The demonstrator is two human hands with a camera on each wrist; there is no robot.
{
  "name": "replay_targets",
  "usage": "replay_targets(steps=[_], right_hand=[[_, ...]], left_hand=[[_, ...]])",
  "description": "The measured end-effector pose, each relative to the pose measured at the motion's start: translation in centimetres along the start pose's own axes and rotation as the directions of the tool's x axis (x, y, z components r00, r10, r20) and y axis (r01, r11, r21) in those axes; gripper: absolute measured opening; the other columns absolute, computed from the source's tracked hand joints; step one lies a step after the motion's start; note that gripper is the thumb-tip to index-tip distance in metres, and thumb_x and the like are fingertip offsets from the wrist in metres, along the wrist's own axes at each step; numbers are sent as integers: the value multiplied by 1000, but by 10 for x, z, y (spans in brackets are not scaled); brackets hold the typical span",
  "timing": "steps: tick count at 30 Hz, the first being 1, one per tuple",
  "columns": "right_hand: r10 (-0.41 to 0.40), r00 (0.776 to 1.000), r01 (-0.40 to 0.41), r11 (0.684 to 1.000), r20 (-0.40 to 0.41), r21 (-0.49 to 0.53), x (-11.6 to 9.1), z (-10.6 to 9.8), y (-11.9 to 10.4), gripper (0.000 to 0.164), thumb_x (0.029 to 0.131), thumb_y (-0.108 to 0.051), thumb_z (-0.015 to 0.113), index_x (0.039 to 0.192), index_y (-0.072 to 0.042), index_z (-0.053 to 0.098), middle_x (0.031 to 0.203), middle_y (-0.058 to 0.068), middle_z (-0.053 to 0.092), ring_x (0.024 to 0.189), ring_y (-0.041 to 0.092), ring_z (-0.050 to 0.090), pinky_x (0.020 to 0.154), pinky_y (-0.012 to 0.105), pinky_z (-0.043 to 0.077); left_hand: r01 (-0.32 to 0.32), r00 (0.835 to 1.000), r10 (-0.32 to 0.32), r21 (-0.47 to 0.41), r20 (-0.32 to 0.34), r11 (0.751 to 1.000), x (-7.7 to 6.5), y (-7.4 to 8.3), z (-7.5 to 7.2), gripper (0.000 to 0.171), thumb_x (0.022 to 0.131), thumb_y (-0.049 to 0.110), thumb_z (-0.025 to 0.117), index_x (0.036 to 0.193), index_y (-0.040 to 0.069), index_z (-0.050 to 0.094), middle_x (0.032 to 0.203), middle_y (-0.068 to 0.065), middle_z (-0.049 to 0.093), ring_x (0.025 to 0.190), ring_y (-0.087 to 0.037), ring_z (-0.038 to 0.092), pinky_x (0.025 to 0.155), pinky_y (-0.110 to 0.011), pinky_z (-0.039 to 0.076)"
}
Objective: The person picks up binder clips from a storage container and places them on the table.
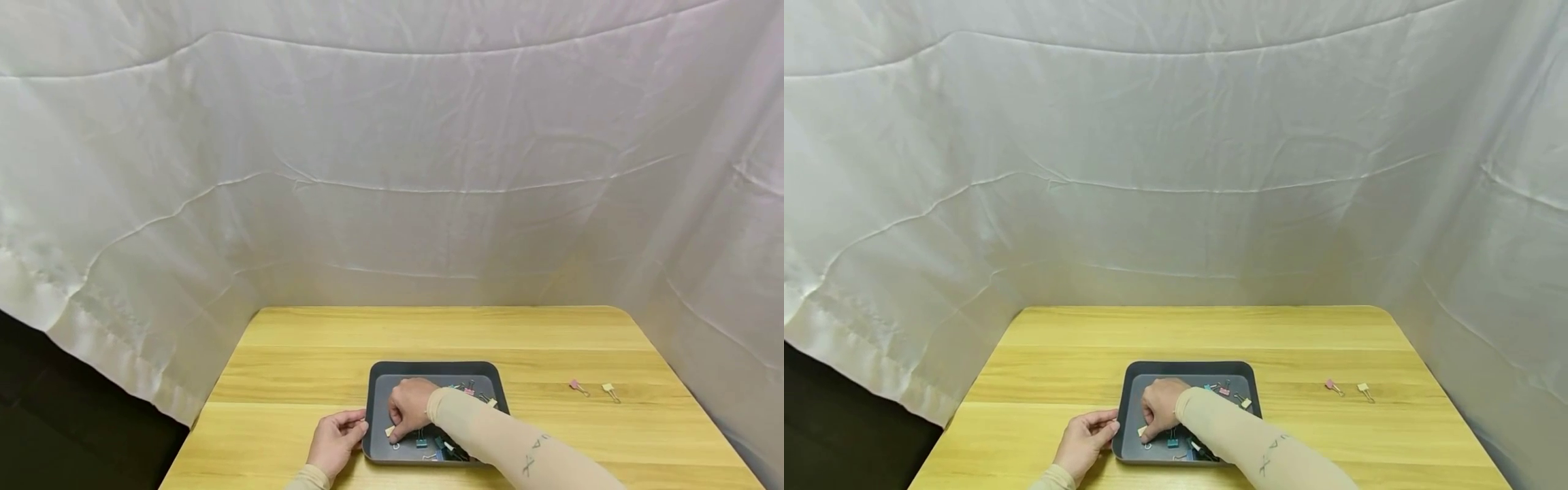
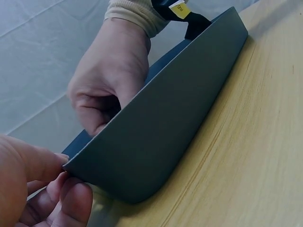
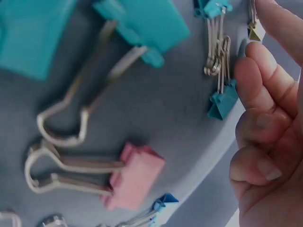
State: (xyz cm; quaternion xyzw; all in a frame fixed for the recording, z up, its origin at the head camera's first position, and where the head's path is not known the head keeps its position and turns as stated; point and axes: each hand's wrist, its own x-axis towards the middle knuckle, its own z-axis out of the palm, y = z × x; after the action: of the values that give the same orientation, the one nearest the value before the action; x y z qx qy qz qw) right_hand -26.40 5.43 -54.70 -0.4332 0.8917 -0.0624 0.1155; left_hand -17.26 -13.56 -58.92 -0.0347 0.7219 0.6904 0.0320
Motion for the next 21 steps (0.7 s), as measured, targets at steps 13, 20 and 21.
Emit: replay_targets(steps=[13,20,21], right_hand=[[-114,993,114,993,16,11,9,-4,-17,26,69,-45,82,65,-30,62,56,-26,47,52,-9,45,49,9,38],[-139,989,137,990,52,28,16,0,-25,29,70,-49,82,68,-29,62,58,-26,49,52,-7,46,50,10,39],[-142,988,141,990,53,25,17,0,-26,28,70,-48,82,68,-29,61,58,-26,49,51,-7,46,50,10,39]], left_hand=[[-15,1000,15,-6,5,1000,-4,8,-1,29,88,0,66,112,-17,61,88,-17,66,76,-17,65,62,-27,58],[-28,1000,28,33,2,999,-5,10,-1,29,87,1,67,110,-15,63,86,-12,66,75,-15,64,61,-23,56],[-27,1000,27,33,3,999,-5,10,-2,28,87,2,67,110,-15,63,86,-12,66,76,-15,64,61,-23,56]])
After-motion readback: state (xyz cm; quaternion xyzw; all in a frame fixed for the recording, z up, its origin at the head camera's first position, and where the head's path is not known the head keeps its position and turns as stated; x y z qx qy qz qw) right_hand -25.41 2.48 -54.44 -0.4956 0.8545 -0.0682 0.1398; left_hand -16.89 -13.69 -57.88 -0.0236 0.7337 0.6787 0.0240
